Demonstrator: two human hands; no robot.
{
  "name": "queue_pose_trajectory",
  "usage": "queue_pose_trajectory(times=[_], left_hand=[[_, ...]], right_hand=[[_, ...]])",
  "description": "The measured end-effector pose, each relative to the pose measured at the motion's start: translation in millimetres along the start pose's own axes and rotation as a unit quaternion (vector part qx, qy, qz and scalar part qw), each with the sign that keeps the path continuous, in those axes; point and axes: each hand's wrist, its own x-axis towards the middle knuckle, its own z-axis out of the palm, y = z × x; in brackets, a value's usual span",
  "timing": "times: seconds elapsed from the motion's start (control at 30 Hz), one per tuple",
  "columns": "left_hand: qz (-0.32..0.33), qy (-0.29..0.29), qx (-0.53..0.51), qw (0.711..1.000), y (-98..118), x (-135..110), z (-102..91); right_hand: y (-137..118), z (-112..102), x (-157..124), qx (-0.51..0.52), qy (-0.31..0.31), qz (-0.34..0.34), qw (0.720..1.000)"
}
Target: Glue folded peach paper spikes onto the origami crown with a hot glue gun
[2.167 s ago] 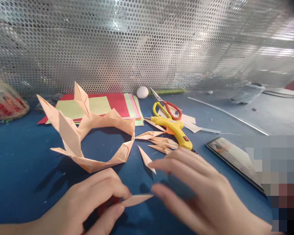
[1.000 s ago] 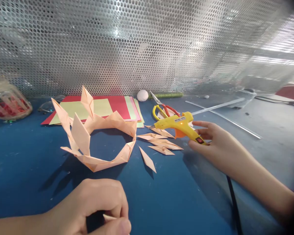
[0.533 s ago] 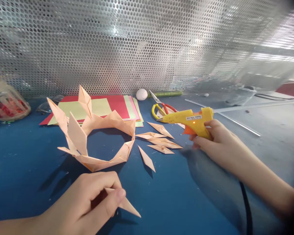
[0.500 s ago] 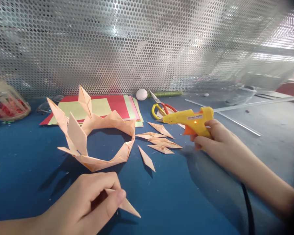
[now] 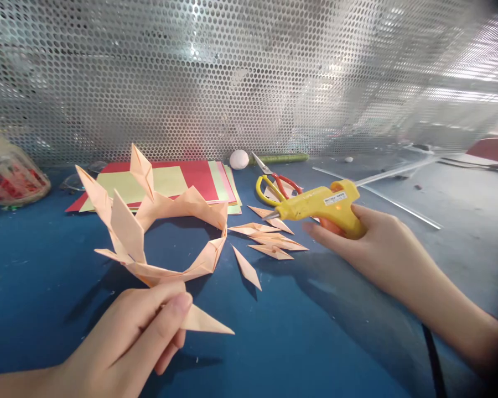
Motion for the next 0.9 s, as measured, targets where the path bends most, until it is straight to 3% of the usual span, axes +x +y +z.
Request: queue_pose_trajectory(times=[0.1,0.2,0.4,0.63,0.8,0.9], left_hand=[[0.003,0.011,-0.025,1.000,-1.7,6.6,-1.1],[-0.044,-0.025,-0.036,0.998,-0.3,10.2,-1.3],[-0.087,-0.080,-0.065,0.991,5.3,9.5,-1.7],[-0.096,-0.088,-0.058,0.990,0.6,7.5,-3.9],[-0.180,-0.085,-0.024,0.980,0.1,4.4,-0.8],[-0.195,-0.097,-0.050,0.975,2.0,6.8,-0.8]], right_hand=[[2.2,2.6,-1.3,0.019,0.019,-0.047,0.999],[0.5,6.3,-7.5,0.052,0.029,-0.086,0.995],[-10.4,9.0,-25.4,0.117,-0.054,-0.159,0.979],[-18.8,12.1,-34.9,0.110,-0.054,-0.275,0.954],[-16.9,16.2,-34.7,0.061,-0.034,-0.320,0.945],[-14.5,18.1,-34.7,0.052,-0.025,-0.338,0.939]])
